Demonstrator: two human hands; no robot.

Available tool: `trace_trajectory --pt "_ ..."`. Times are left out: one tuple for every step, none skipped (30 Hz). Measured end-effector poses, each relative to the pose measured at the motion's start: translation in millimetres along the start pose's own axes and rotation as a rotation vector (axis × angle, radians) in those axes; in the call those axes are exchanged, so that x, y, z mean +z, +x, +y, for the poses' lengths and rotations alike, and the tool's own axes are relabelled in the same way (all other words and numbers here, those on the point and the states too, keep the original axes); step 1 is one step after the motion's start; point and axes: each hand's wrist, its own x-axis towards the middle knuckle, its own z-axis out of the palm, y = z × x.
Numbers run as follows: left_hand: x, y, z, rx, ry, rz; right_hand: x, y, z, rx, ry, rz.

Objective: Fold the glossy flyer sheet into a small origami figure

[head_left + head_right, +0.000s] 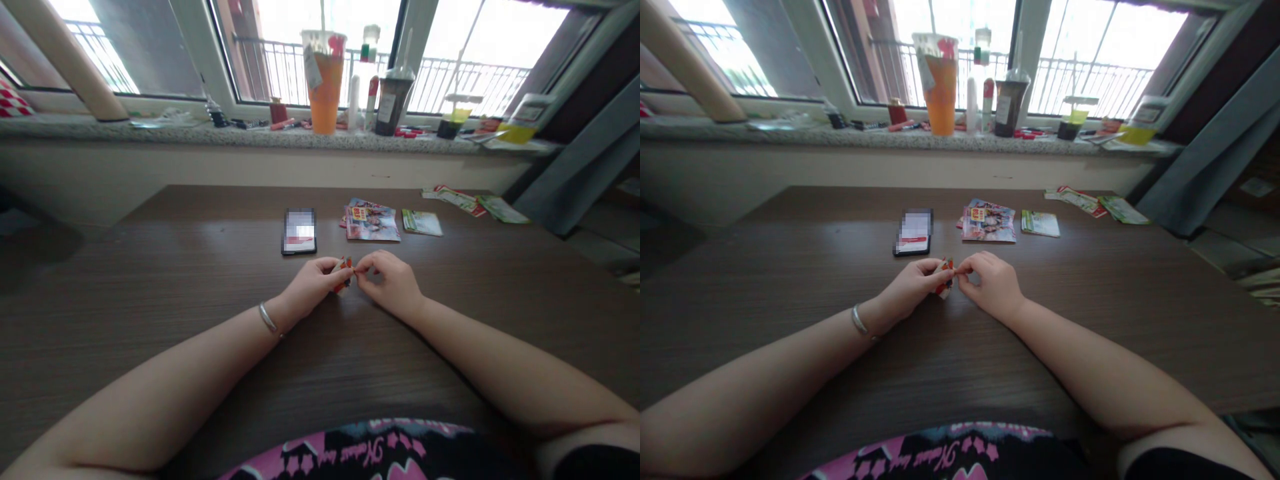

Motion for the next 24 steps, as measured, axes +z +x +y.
trace_trajectory --pt "0.1 0.0 0.0 0.002 0.004 0.001 -1.4 0.4 0.0 -0.044 -0.050 -0.005" --pt "0.1 0.0 -0.2 0.006 0.005 0.003 -2.8 0.7 0.0 -0.081 -0.090 -0.011" --pt "0.2 0.2 -0.6 0.009 0.005 0.007 -4.0 1.0 -0.1 -0.110 -0.118 -0.020" --pt "0.4 0.3 -0.9 0.011 0.005 0.010 -4.9 1.2 -0.3 -0.130 -0.136 -0.031" --pt "0.6 0.4 -1.1 0.011 0.006 0.017 -5.4 1.3 -0.4 -0.143 -0.142 -0.037" --pt "0.9 0.4 -1.2 0.011 0.006 0.026 -5.8 1.3 -0.4 -0.151 -0.139 -0.040" --pt "1.1 0.3 -1.0 0.009 0.007 0.035 -5.8 1.1 -0.4 -0.155 -0.130 -0.043" --pt "1.4 0.1 -0.7 0.008 0.006 0.042 -5.8 1.0 -0.3 -0.156 -0.121 -0.043" --pt "1.6 -0.2 -0.2 0.009 0.005 0.049 -5.7 0.8 -0.1 -0.156 -0.111 -0.041" --pt "1.6 -0.4 0.2 0.011 0.004 0.053 -5.6 0.7 0.0 -0.155 -0.104 -0.039" --pt "1.4 -0.6 0.6 0.014 0.007 0.050 -5.5 0.6 0.2 -0.157 -0.100 -0.043" --pt "1.1 -0.7 0.8 0.020 0.015 0.041 -5.6 0.6 0.4 -0.160 -0.100 -0.049" --pt "0.6 -0.7 0.7 0.027 0.026 0.030 -5.7 0.7 0.5 -0.165 -0.103 -0.052" --pt "0.1 -0.6 0.4 0.035 0.039 0.020 -5.9 0.8 0.7 -0.172 -0.104 -0.053" --pt "-0.4 -0.4 -0.1 0.042 0.051 0.014 -6.2 1.0 0.7 -0.179 -0.104 -0.053" --pt "-0.9 -0.1 -0.7 0.047 0.063 0.013 -6.5 1.2 0.8 -0.187 -0.101 -0.052" --pt "-1.3 0.2 -1.3 0.049 0.074 0.016 -6.8 1.4 0.8 -0.193 -0.096 -0.049" --pt "-1.5 0.5 -1.9 0.048 0.083 0.020 -7.1 1.6 0.8 -0.197 -0.089 -0.045" --pt "-1.7 0.6 -2.3 0.047 0.093 0.024 -7.4 1.7 0.7 -0.197 -0.080 -0.046" --pt "-1.9 0.7 -2.6 0.047 0.103 0.025 -7.5 1.8 0.6 -0.194 -0.069 -0.051" --pt "-2.0 0.7 -2.8 0.050 0.114 0.027 -7.5 1.8 0.5 -0.188 -0.055 -0.055" --pt "-2.3 0.6 -2.8 0.055 0.125 0.030 -7.3 1.7 0.3 -0.177 -0.036 -0.058" --pt "-2.5 0.5 -2.8 0.062 0.135 0.034 -6.9 1.6 0.1 -0.162 -0.008 -0.058" --pt "-2.9 0.4 -2.7 0.068 0.142 0.038 -6.3 1.4 -0.1 -0.142 0.026 -0.054"
